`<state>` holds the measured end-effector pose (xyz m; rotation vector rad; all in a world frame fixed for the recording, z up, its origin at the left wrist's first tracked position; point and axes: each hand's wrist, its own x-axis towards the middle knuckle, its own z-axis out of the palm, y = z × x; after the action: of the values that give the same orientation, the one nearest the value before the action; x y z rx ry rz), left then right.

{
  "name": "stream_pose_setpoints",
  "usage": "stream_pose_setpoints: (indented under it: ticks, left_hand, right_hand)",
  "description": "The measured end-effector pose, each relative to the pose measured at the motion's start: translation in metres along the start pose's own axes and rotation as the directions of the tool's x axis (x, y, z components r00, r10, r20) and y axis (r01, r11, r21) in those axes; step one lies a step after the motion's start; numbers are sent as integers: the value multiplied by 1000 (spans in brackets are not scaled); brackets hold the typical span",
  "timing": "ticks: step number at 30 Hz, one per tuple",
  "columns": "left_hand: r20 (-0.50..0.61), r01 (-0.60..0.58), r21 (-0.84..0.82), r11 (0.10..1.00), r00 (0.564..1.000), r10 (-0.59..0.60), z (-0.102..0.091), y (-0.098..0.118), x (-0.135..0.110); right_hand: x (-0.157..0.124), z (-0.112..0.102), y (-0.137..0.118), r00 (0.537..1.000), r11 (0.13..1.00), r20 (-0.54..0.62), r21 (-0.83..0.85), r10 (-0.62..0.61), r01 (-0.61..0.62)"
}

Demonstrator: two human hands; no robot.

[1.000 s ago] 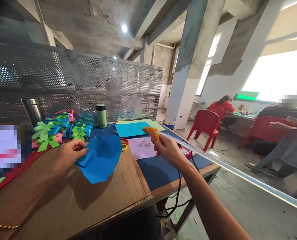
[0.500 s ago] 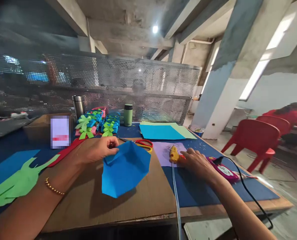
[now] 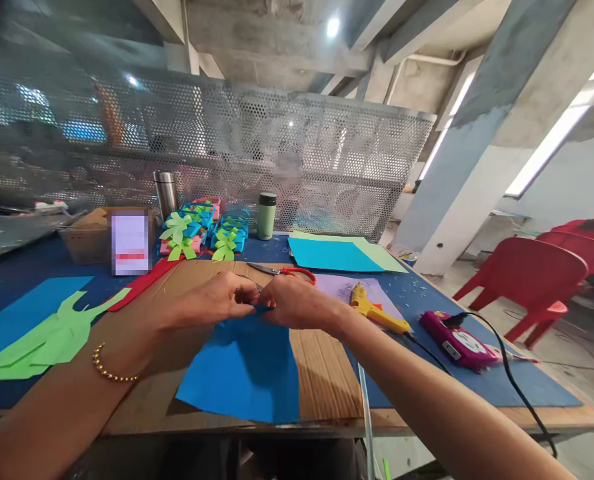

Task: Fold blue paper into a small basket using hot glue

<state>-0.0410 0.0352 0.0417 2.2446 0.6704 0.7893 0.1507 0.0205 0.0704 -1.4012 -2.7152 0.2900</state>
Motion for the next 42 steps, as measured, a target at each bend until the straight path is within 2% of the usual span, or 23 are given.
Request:
stream_pose_setpoints:
  ticks: [4,9,13,16,19,22,26,32,39,42]
  left_hand:
    - [-65,-23,104,994,997,29,2,-6,1]
    - [-28,5,173,985,1000,0,3,-7,0]
    - [-4,57,250,967,998,-58,4,-1,-1]
    - [0,76,243,967,997,-78,4,2,-2]
    - [8,41,171,984,999,-43,3,0,-2]
    - [54,50,121,991,997,-57,1,-2,-1]
    - [165,135,189,973,972,-167,-3,-6,0]
    - [302,229,132,964,917,-259,-10,-13,1]
    - [323,320,200,926,871,-371,-10,-10,1]
    - [321,340,192,921,865,-386,-10,-10,0]
  right_hand:
    - [4,8,2,999,998,-18,-29,51,-51]
    - [3,10,0,997,997,-12,22,73,-73]
    - [1,10,-2,996,997,-33,-3,77,-78]
    - [1,11,-3,994,996,-55,-10,89,-90]
    - [1,13,-2,995,997,-67,-16,77,-78]
    - [3,15,2,996,998,-56,7,68,-68]
    - [6,14,12,1000,987,21,158,15,-19]
    - [11,11,26,990,917,136,399,-39,-19]
    - [12,18,28,993,926,99,376,-70,27]
    - [12,20,29,994,926,93,378,-65,26]
